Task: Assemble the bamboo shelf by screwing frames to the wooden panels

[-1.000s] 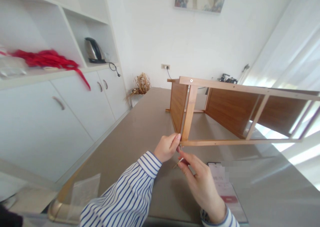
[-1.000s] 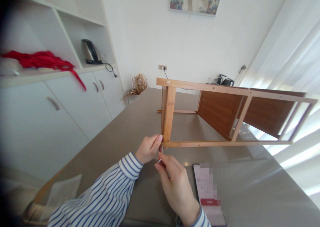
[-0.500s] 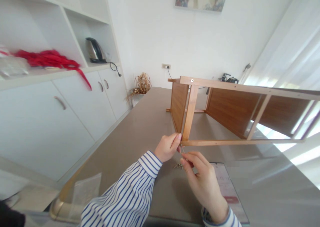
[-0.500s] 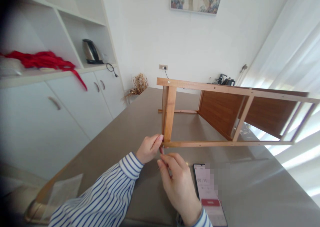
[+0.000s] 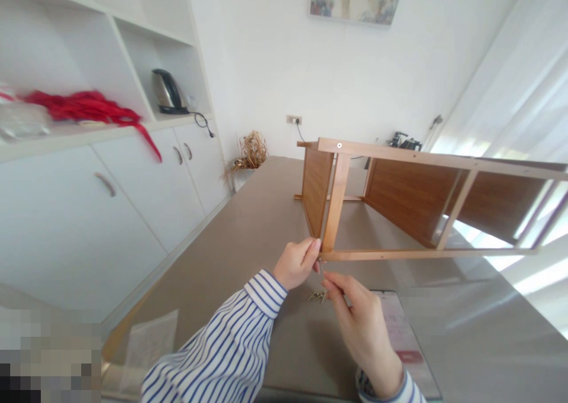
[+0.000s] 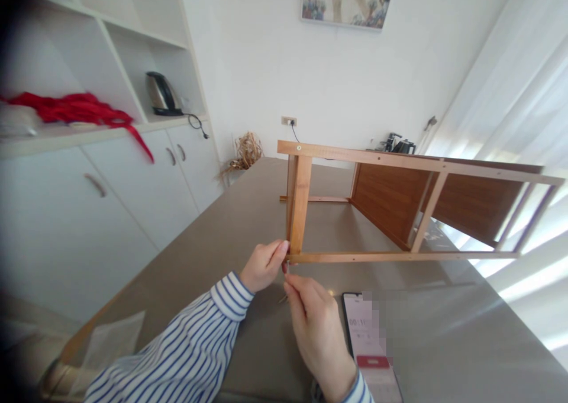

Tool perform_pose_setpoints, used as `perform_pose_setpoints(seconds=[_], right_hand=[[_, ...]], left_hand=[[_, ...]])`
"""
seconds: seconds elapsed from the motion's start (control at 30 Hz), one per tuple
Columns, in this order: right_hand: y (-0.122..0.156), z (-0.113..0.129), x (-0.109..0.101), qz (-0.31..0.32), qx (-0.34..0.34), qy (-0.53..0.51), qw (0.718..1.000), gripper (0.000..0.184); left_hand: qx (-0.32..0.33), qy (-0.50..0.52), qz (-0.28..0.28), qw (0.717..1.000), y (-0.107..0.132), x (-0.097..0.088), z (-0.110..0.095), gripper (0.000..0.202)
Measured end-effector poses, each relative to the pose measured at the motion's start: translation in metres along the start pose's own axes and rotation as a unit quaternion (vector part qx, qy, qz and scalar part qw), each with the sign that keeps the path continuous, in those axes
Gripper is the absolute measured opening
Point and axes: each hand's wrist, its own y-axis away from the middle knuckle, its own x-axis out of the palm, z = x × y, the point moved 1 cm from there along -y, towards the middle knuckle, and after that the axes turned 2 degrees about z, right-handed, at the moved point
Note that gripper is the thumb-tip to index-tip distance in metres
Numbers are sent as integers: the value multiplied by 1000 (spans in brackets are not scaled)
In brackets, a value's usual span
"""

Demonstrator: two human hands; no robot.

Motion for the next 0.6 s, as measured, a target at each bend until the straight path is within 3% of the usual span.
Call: perform_pose_setpoints(seconds=[0.27,0.6], right_hand=[[-1,3,-8,26,-38,33,998,22],[-2,12,-9,27,-84,170,982,19]], left_hand=[[0,-3,1,1000,0,1,3,43],[2,-11,-3,1000,0,0,1,45]])
